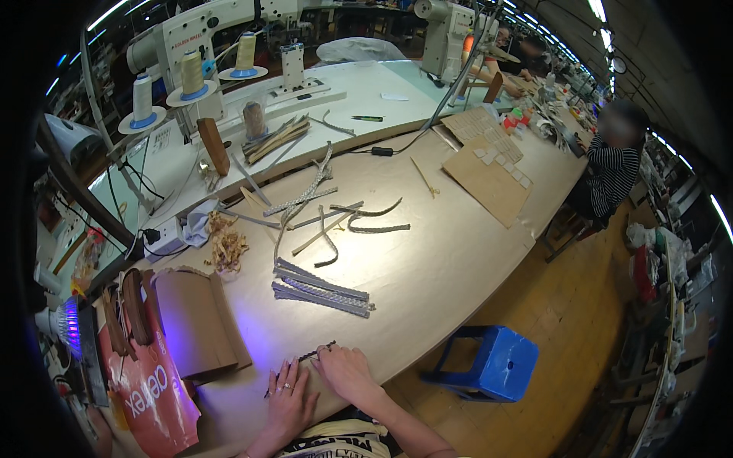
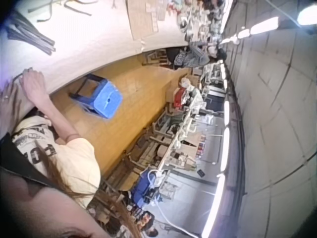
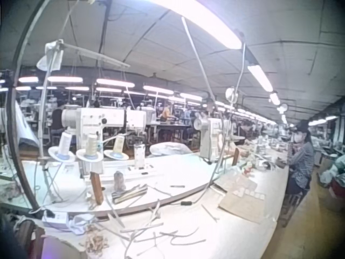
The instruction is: The person aligns and folds braided straps on a workbench, then hands them to a coworker. They later gather and bundle flat leather-like strips, organizing them into a neat stack. The task involves repeated handling of straps and strips without visible final assembly.
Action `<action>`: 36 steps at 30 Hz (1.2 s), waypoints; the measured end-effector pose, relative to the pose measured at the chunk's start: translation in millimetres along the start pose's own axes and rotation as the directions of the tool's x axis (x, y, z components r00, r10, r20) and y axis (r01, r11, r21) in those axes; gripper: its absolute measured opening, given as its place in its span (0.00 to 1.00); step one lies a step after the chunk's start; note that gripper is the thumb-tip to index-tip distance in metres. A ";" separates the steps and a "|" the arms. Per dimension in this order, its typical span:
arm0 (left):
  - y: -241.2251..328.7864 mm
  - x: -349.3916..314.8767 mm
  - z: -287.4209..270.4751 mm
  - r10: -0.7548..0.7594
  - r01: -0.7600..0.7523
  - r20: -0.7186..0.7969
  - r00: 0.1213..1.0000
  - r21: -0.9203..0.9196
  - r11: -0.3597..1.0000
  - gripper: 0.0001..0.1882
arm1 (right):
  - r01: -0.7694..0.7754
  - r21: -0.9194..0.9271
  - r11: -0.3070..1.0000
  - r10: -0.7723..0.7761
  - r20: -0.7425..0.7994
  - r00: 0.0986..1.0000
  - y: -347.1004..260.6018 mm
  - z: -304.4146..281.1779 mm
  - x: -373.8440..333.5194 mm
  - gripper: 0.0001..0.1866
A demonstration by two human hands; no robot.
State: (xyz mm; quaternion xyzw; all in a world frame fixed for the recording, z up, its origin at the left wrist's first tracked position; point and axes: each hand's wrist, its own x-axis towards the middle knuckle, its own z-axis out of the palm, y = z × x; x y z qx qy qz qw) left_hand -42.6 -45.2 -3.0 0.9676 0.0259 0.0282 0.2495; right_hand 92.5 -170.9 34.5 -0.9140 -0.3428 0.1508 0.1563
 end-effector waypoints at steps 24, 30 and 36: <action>-3.4 11.3 -4.3 0.004 -0.003 0.021 1.000 -0.064 0.998 0.30 | -0.011 0.684 0.730 0.066 -0.054 0.996 19.0 -46.0 7.5 0.23; -8.2 -1.6 10.8 -0.021 0.024 0.035 0.999 -0.086 0.996 0.30 | 0.216 0.627 -0.749 -0.297 -0.609 0.735 70.5 -124.8 3.1 0.32; -7.1 5.4 3.5 0.025 -0.027 -0.037 0.999 -0.076 0.997 0.28 | 0.231 0.907 0.352 0.061 -0.269 0.961 19.4 -75.0 -1.0 0.11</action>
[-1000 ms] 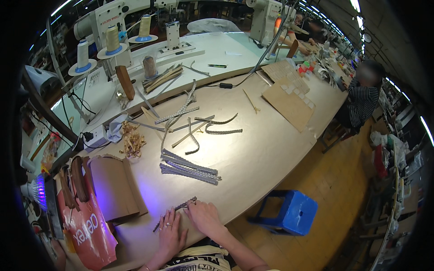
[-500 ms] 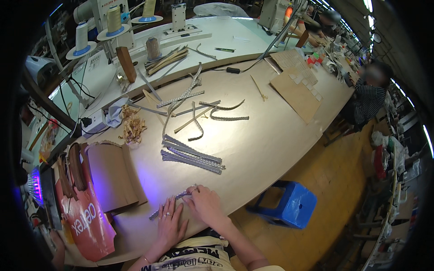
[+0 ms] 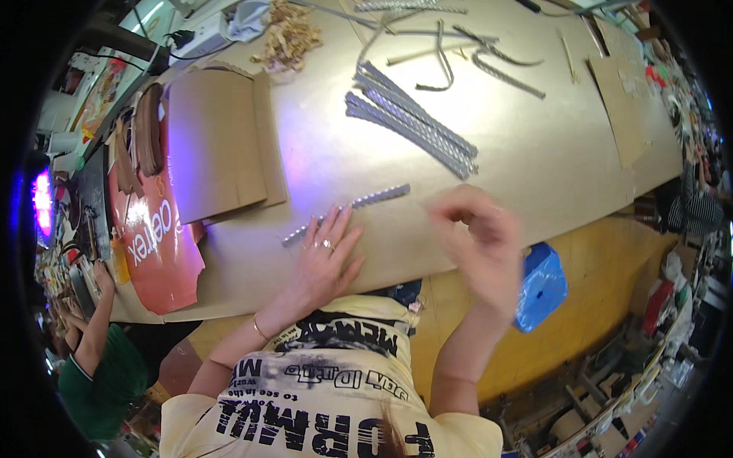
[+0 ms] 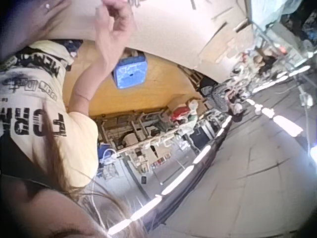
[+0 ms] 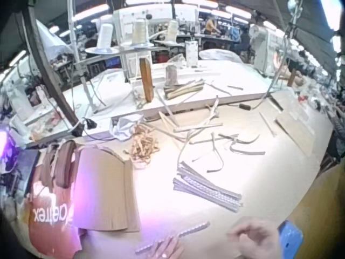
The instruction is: The person aligns and folds braided straps on a workbench, then hands them to a coworker. They later gather and bundle flat leather-like strips, organizing them into a neat stack. The task involves repeated handling of straps and strips without visible final assembly.
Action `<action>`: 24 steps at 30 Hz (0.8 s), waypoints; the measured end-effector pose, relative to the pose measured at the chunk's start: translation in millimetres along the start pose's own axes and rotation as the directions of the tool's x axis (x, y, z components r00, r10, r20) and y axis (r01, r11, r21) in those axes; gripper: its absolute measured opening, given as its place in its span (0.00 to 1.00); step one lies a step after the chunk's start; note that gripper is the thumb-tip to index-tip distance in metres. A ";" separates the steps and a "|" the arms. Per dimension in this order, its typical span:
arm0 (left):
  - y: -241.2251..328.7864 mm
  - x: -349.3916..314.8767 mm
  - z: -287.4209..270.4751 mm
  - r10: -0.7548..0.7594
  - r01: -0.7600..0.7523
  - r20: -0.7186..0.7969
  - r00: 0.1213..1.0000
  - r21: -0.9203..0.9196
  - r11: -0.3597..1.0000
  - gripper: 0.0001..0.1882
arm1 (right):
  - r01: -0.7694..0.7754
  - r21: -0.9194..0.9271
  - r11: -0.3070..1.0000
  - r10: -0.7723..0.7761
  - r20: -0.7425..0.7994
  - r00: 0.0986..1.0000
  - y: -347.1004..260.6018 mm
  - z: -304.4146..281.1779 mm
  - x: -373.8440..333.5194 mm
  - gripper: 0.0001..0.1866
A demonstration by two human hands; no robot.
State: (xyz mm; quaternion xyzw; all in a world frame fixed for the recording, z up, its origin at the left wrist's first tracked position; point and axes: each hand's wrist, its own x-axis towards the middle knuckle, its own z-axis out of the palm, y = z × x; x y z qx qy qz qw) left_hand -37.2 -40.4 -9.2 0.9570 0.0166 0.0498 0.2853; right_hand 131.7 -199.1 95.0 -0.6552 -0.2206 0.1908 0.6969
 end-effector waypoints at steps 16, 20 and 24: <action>15.5 17.3 11.7 -0.163 0.164 -0.019 0.986 0.027 0.986 0.36 | -0.208 -0.671 0.712 0.155 -0.139 0.978 68.6 45.0 0.2 0.11; 14.4 17.4 14.2 -0.167 0.167 0.000 0.986 0.047 0.985 0.36 | -0.269 -0.609 0.746 0.212 -0.165 0.963 69.1 46.4 -4.5 0.09; 17.1 17.7 16.5 -0.181 0.178 0.014 0.983 0.106 0.978 0.36 | -0.247 -0.575 0.780 0.182 -0.170 0.969 72.2 45.1 -5.5 0.08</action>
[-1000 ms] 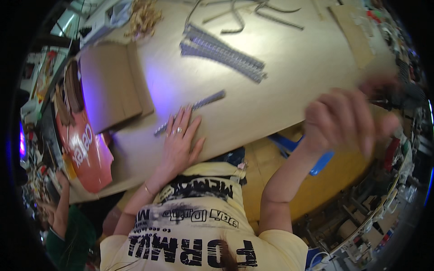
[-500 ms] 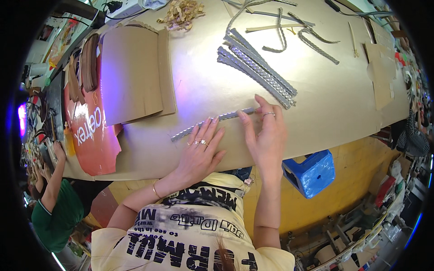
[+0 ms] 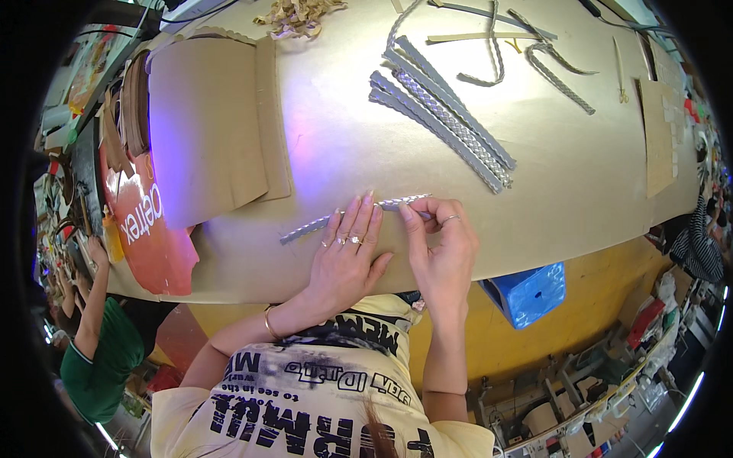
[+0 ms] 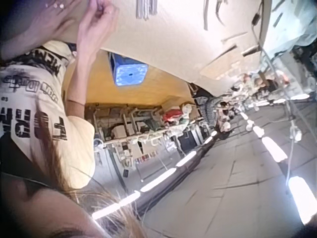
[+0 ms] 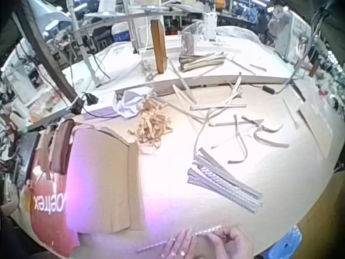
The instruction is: The person aligns and folds braided straps on a workbench, then hands them to a coworker. They later gather and bundle flat leather-like strips, organizing them into a neat stack. The task involves repeated handling of straps and strips without visible final assembly.
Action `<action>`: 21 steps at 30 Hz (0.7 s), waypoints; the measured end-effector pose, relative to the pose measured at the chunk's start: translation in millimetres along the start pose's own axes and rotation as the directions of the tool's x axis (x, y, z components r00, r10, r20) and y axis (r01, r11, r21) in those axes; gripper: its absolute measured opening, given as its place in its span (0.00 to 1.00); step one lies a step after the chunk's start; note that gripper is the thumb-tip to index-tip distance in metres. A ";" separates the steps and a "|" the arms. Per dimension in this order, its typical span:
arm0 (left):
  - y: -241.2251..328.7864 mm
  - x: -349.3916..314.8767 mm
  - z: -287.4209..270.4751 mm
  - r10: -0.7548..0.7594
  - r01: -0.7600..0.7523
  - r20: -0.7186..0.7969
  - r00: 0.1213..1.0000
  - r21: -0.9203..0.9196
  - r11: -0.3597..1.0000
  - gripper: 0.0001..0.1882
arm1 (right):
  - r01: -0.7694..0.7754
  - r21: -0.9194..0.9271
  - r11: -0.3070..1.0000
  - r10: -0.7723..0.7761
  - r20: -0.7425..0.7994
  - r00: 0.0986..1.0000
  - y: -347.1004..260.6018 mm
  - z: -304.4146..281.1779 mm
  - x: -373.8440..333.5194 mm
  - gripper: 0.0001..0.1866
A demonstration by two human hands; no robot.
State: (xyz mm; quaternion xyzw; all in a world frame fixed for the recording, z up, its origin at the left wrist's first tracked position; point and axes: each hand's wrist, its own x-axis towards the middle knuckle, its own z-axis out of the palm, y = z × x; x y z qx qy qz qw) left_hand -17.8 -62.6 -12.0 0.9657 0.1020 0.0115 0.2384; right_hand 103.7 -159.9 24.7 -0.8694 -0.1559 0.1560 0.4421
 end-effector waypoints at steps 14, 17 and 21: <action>11.2 7.1 -5.9 -0.075 0.073 0.014 0.997 0.077 0.994 0.33 | -0.070 -0.021 0.997 0.069 -0.027 0.997 1.1 6.0 5.7 0.06; 12.6 7.7 -4.4 -0.077 0.077 -0.002 0.997 0.110 0.991 0.32 | -0.062 -0.028 0.998 0.061 -0.024 0.998 1.2 6.6 6.1 0.06; 15.5 8.5 -1.0 -0.070 0.075 -0.034 0.997 0.157 0.985 0.31 | -0.053 -0.020 0.998 0.052 -0.039 0.998 1.8 8.6 5.7 0.06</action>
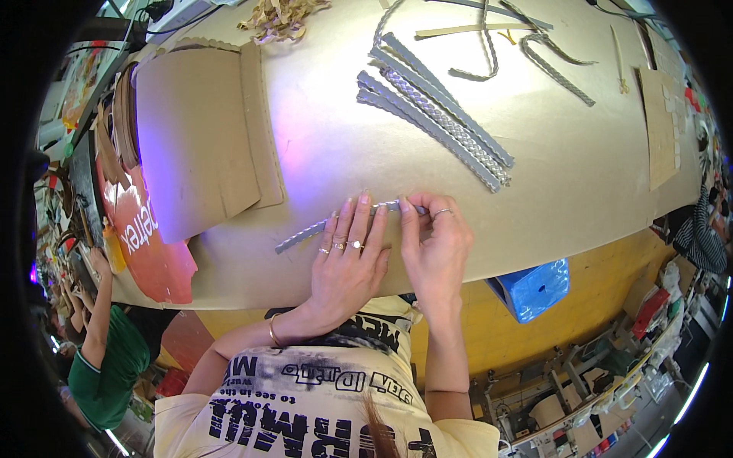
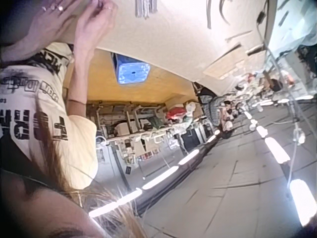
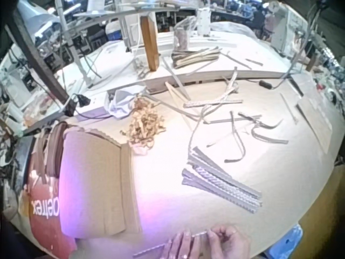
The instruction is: The person aligns and folds braided straps on a workbench, then hands them to a coworker. They later gather and bundle flat leather-like strips, organizing them into a neat stack. The task involves repeated handling of straps and strips without visible final assembly.
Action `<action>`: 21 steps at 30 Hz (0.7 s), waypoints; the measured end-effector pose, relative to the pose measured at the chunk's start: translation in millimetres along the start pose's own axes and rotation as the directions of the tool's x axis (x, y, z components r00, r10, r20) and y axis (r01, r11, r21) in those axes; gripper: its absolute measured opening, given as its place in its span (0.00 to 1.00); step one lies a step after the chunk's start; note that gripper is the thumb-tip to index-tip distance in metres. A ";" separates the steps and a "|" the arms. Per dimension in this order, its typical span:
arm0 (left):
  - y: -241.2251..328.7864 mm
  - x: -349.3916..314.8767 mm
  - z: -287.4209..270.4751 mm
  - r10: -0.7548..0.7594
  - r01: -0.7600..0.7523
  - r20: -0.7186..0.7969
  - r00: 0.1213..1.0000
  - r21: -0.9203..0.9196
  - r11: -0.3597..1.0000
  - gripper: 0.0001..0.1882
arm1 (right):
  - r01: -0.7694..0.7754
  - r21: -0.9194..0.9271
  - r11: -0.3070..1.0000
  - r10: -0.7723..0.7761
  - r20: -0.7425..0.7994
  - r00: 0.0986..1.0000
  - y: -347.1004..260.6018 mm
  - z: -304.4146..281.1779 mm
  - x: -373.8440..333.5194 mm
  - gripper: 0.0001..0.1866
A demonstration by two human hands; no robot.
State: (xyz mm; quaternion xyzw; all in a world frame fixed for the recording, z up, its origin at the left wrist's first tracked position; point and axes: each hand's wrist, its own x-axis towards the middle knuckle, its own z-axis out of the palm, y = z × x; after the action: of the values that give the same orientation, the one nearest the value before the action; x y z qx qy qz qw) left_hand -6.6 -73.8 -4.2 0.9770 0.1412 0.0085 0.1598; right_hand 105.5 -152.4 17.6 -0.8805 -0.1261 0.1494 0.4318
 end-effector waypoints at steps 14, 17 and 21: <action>11.2 5.5 4.0 0.003 0.003 -0.029 1.000 0.199 0.980 0.30 | -0.167 0.074 0.983 0.170 -0.029 0.985 7.8 -14.7 -0.8 0.08; 12.6 6.4 4.2 -0.003 0.008 -0.023 1.000 0.202 0.979 0.31 | -0.177 0.080 0.981 0.180 -0.042 0.983 8.3 -12.1 0.8 0.08; 14.1 7.3 4.6 -0.006 0.008 -0.011 1.000 0.218 0.976 0.32 | -0.164 0.061 0.985 0.168 -0.062 0.984 8.4 -9.4 1.5 0.08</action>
State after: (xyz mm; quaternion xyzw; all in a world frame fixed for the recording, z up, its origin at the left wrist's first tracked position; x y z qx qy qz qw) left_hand 4.5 -86.1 -4.4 0.9880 0.1457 -0.0027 0.0510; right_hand 111.2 -163.6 16.2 -0.8801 -0.0336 0.1588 0.4461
